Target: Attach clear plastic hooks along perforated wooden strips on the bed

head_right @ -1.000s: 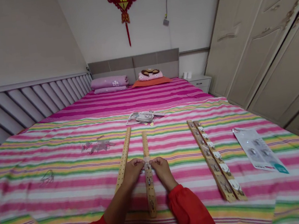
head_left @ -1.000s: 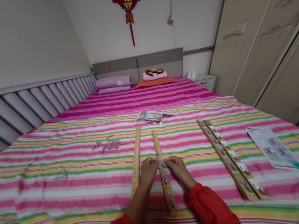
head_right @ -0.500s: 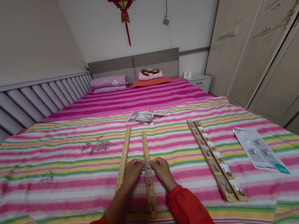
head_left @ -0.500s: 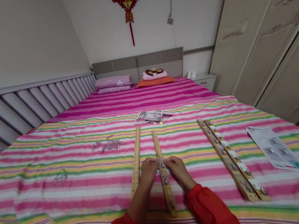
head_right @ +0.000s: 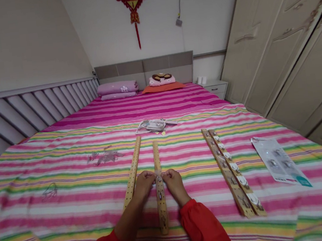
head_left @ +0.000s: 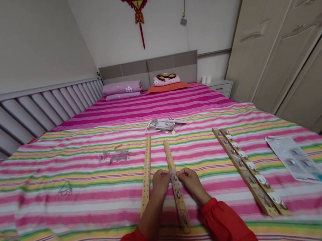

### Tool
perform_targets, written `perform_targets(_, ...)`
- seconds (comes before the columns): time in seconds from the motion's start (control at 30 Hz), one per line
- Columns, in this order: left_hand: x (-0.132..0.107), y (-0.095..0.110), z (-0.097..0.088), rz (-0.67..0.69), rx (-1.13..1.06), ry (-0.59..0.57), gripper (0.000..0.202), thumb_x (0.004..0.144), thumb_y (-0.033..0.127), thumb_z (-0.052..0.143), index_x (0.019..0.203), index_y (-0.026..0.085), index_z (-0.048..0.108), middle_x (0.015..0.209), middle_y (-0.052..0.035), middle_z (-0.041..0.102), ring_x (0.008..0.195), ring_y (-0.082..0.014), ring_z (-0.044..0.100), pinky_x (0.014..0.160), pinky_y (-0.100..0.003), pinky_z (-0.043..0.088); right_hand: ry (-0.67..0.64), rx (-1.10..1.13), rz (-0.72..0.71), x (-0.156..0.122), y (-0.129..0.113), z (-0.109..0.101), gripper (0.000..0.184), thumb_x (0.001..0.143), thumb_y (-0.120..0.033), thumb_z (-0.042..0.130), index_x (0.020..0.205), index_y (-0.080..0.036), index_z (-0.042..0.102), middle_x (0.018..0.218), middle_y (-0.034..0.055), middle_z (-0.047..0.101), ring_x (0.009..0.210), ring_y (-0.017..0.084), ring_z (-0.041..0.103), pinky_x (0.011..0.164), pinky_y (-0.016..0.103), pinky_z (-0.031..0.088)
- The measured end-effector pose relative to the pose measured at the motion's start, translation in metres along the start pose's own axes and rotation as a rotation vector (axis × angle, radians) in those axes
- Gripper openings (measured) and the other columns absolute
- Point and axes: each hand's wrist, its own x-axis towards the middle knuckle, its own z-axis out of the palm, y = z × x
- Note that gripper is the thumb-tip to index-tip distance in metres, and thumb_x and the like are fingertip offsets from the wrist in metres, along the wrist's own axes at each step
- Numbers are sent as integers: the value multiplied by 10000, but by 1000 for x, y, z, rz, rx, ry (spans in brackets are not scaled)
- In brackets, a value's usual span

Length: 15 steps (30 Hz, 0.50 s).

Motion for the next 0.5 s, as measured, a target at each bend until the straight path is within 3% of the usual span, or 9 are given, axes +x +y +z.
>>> perform_targets(0.17, 0, 0, 1, -22, -42, 18, 136, 624, 227, 633, 613, 186, 504, 463, 64, 504, 490, -113, 544, 477, -201, 369, -9, 19, 16, 1, 2, 0, 233, 566, -356, 707, 510, -201, 541, 475, -47, 500, 493, 123, 434, 510, 263, 344)
perform_targets(0.33, 7, -5, 0, -21, 75, 11, 108, 612, 201, 606, 596, 182, 501, 456, 69, 484, 453, -97, 494, 470, -203, 345, -39, 62, 63, 5, 9, 0, 246, 536, -376, 718, 647, -190, 601, 513, -25, 577, 505, 147, 501, 515, 275, 384)
perform_targets(0.5, 15, -11, 2, -16, 128, -12, 212, 625, 302, 618, 507, 193, 481, 389, 66, 423, 401, -100, 427, 444, -225, 298, -47, 90, 79, 8, 13, 0, 272, 518, -374, 734, 671, -187, 608, 510, -31, 580, 503, 142, 514, 513, 269, 391)
